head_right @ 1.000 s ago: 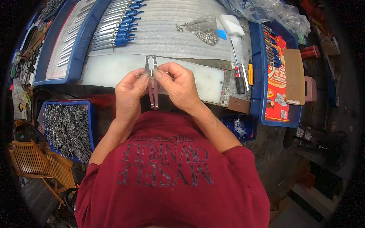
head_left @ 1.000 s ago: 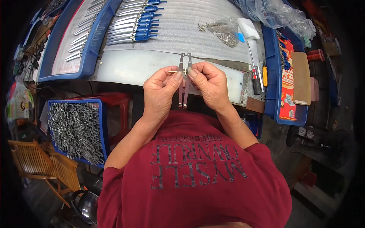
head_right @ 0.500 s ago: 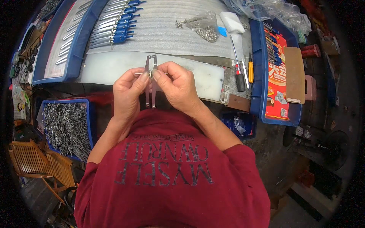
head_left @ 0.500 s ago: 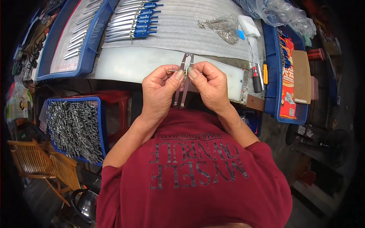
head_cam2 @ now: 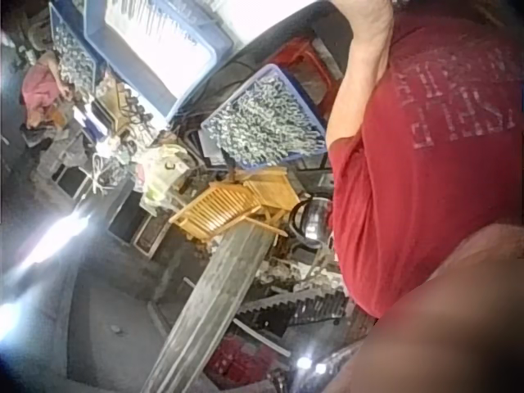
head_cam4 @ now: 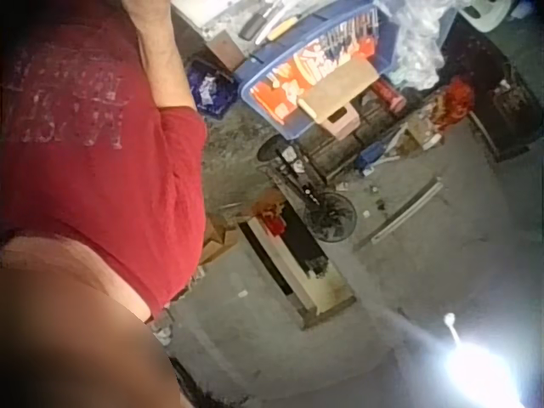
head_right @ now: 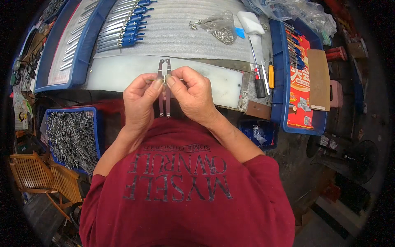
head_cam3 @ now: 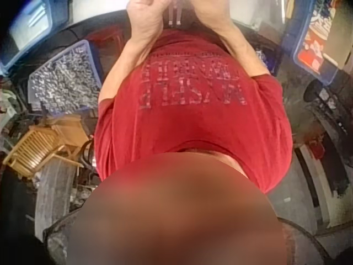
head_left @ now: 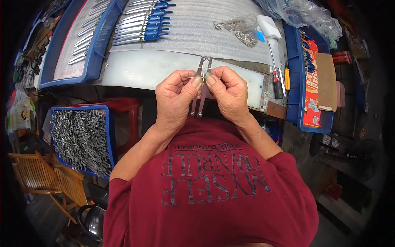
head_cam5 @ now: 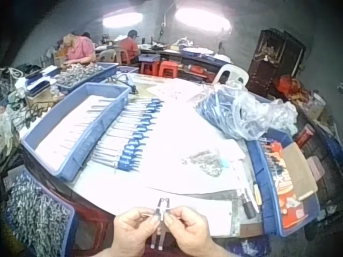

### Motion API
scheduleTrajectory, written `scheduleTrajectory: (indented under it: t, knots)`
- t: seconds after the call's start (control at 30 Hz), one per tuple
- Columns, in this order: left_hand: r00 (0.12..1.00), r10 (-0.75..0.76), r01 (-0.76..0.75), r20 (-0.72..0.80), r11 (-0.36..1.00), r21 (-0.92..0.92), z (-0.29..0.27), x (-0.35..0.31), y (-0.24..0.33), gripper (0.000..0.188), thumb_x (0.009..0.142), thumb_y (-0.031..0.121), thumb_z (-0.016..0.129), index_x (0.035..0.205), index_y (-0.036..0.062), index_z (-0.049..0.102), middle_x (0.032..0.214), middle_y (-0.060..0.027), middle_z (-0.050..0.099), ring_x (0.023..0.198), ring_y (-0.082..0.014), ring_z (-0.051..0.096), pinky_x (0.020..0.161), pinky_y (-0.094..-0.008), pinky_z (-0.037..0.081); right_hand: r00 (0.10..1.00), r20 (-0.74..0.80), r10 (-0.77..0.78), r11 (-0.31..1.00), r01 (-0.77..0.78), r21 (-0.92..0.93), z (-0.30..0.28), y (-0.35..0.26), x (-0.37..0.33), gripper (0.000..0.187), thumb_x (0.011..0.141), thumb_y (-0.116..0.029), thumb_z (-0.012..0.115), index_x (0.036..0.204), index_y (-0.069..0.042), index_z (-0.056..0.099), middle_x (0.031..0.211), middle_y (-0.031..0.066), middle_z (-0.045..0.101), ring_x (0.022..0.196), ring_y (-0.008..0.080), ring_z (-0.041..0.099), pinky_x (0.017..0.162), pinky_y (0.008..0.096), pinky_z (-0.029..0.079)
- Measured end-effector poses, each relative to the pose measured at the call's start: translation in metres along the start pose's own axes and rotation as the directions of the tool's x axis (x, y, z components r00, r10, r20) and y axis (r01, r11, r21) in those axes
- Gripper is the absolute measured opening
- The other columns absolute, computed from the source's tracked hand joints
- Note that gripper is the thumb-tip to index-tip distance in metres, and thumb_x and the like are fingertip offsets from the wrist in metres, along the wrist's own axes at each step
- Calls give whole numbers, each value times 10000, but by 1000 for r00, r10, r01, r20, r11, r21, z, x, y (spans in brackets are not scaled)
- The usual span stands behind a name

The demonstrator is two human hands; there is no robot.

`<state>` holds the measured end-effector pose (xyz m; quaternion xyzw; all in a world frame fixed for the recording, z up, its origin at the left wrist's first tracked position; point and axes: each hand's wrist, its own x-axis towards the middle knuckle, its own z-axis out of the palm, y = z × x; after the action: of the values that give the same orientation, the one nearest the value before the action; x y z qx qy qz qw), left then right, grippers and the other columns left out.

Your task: Assembling small hand tools by inserting metal bits into handles and sliding on plastic sleeves.

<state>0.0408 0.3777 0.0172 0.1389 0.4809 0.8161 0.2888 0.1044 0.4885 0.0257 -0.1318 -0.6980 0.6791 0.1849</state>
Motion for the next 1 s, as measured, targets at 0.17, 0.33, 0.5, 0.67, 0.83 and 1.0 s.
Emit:
scheduleTrajectory:
  t: [0.17, 0.33, 0.5, 0.67, 0.83, 1.0]
  knots:
    - [1000, 12, -12, 0, 996, 83, 1, -1, 0, 135, 790, 54, 547, 897, -27, 531, 742, -57, 569, 622, -91, 506, 574, -202, 410, 1000, 7, -15, 1000, 15, 11, 0, 0, -1, 125, 823, -116, 525, 835, 9, 529, 656, -28, 485, 581, 21, 396, 503, 156, 327]
    - [998, -44, 43, 43, 998, 41, 0, 2, 4, 106, 795, 26, 540, 881, -36, 533, 759, -46, 570, 654, -55, 522, 583, -163, 432, 1000, 9, -18, 999, 19, -37, -3, 2, 0, 131, 822, -121, 528, 842, 9, 535, 652, -30, 483, 578, 22, 390, 501, 158, 326]
    - [998, -36, 36, 48, 999, -2, 1, 1, 5, 97, 795, 23, 539, 874, -34, 535, 768, -53, 572, 659, -58, 524, 583, -165, 429, 1000, 14, -22, 999, 23, -49, -3, 1, -1, 119, 822, -114, 525, 828, 5, 530, 649, -36, 474, 570, 18, 381, 490, 154, 314]
    - [997, -34, 34, 67, 999, 11, -2, 3, 4, 96, 795, 23, 540, 872, -33, 535, 771, -61, 572, 664, -63, 528, 587, -169, 431, 1000, -12, -5, 998, 4, -59, -2, 1, 1, 121, 805, -94, 533, 774, 23, 539, 620, -13, 509, 588, 28, 418, 499, 186, 366]
    - [999, -42, 43, 32, 999, -12, -3, 4, 5, 98, 796, 25, 539, 873, -35, 530, 770, -65, 573, 683, -75, 537, 605, -180, 436, 996, 34, 83, 994, -85, 67, -2, 2, 4, 138, 822, -115, 525, 792, 19, 545, 643, -34, 502, 594, 22, 414, 500, 173, 353]
    - [998, -65, 66, 17, 997, -32, -6, 5, 2, 95, 799, 26, 534, 870, -36, 527, 774, -67, 574, 689, -77, 538, 614, -185, 437, 989, 59, 138, 979, -146, 140, -1, 1, 5, 154, 837, -153, 511, 846, -3, 545, 617, -18, 490, 521, 27, 403, 463, 151, 337]
